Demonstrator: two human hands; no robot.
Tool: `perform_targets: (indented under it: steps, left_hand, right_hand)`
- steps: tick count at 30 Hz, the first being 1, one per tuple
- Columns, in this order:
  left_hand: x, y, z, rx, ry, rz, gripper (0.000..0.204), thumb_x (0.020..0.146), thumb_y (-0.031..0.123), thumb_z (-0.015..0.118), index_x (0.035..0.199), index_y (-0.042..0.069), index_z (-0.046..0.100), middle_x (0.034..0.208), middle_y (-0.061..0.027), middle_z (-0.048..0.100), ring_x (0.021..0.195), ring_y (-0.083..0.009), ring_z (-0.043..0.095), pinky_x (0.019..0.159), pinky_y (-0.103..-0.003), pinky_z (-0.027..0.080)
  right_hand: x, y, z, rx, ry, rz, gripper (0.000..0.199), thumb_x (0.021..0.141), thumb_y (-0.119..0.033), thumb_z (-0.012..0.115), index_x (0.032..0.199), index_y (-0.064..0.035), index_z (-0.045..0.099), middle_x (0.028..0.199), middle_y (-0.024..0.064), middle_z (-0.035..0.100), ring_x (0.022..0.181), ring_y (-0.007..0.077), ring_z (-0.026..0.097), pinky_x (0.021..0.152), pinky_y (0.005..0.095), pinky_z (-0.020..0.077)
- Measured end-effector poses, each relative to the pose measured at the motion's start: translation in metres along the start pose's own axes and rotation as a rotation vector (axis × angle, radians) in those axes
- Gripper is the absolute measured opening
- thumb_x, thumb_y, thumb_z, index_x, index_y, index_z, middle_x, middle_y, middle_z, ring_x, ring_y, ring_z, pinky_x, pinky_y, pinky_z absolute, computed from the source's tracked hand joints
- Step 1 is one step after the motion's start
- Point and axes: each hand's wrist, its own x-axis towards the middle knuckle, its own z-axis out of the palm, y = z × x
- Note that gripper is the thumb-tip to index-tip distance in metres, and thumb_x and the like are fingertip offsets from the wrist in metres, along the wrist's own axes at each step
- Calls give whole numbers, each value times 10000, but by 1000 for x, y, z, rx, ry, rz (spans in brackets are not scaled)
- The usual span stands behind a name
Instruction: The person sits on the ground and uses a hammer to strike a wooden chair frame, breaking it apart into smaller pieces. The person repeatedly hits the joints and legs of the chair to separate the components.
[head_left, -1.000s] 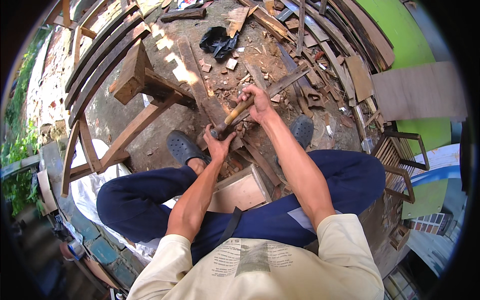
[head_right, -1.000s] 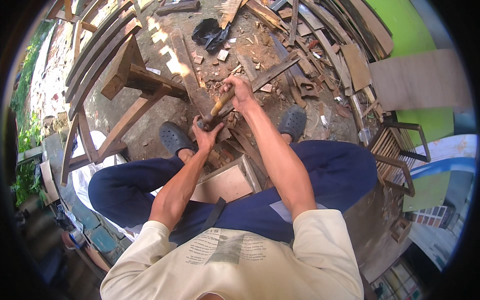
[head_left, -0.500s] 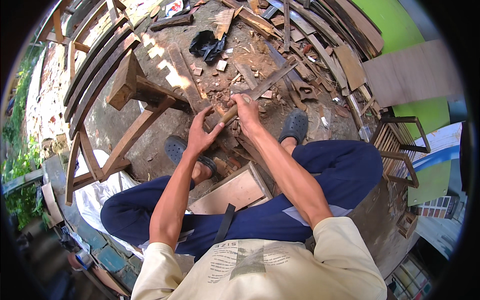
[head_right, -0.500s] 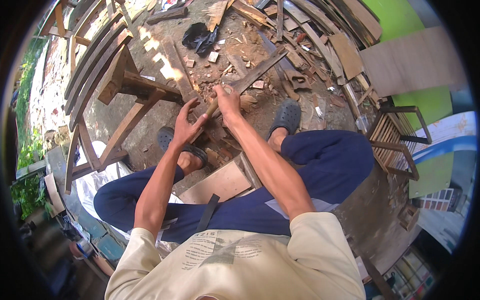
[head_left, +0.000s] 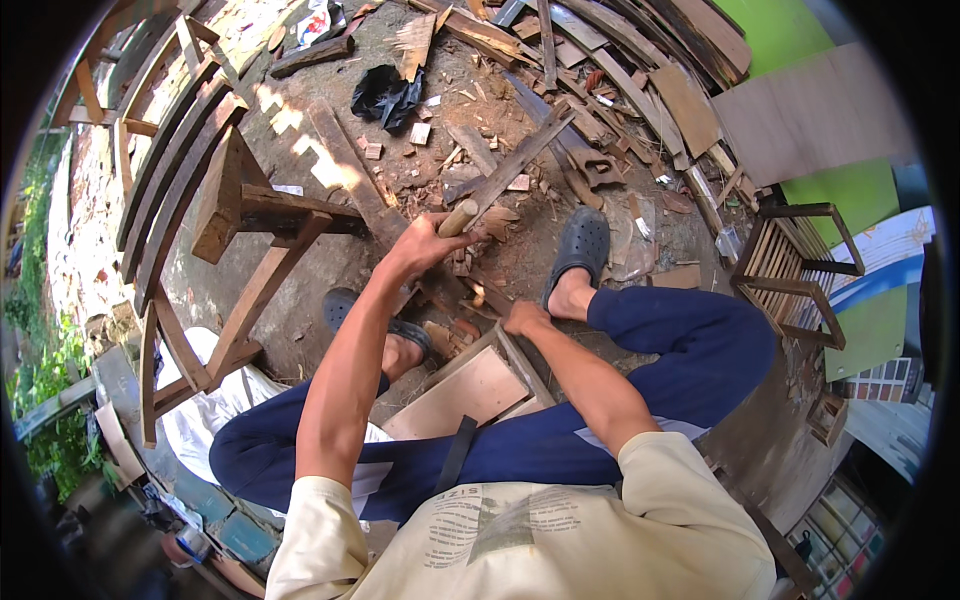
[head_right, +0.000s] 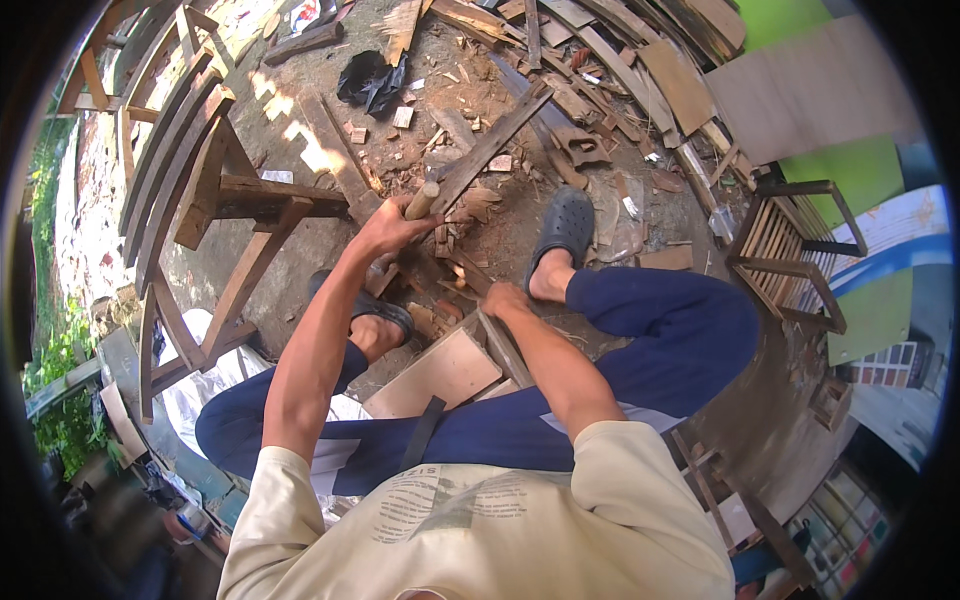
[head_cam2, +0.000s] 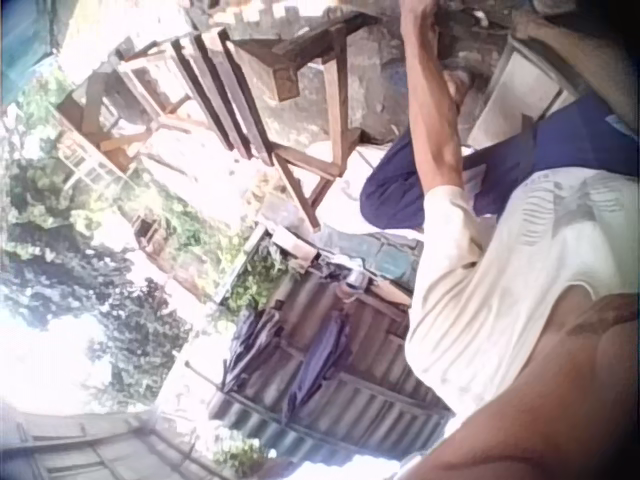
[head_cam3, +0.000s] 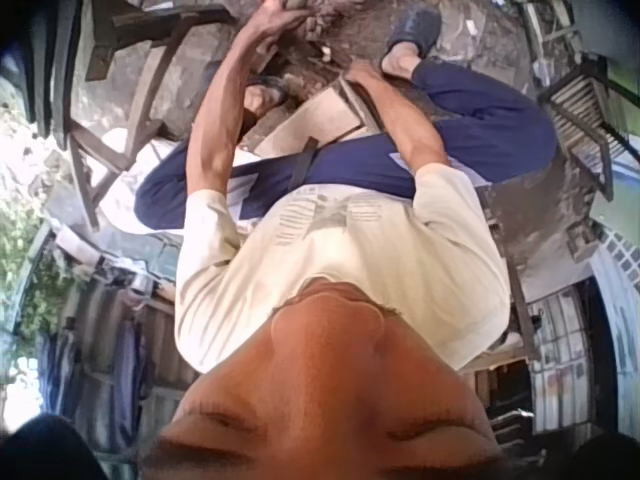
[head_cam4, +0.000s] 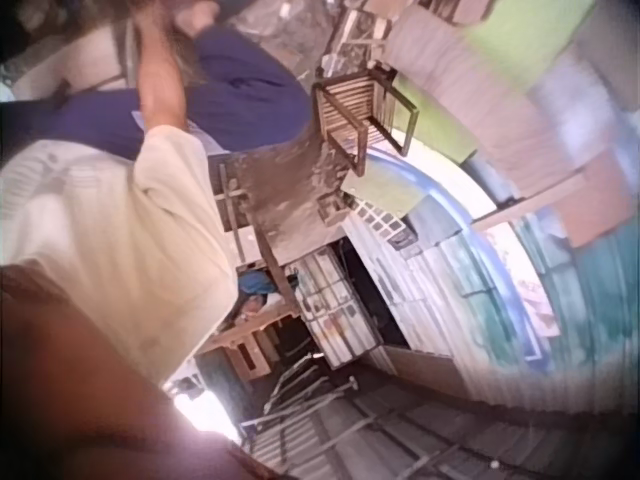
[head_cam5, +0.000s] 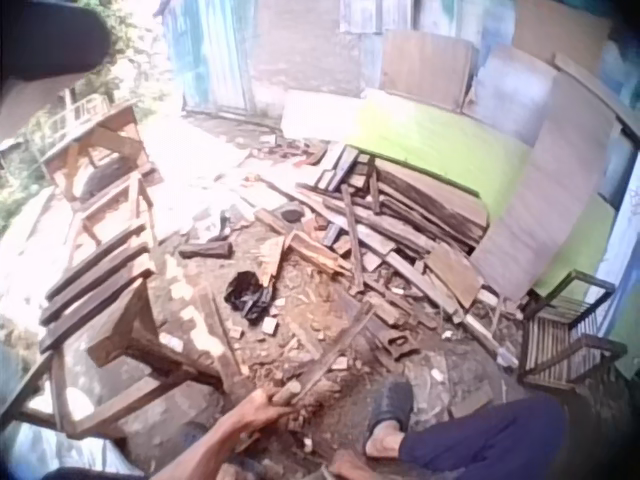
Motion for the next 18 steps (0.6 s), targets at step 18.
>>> perform_targets:
  steps: [18]
  left_hand:
    - [-1, -19, 2, 92, 79, 18, 411, 819, 403, 703, 917, 9, 639, 762, -104, 643, 720, -195, 585, 710, -366, 475]
  right_hand:
    - [-4, 52, 3, 253, 41, -163, 766, 859, -441, 635, 1405, 52, 423, 1338, 286, 545, 1295, 389, 495, 1083, 454, 399]
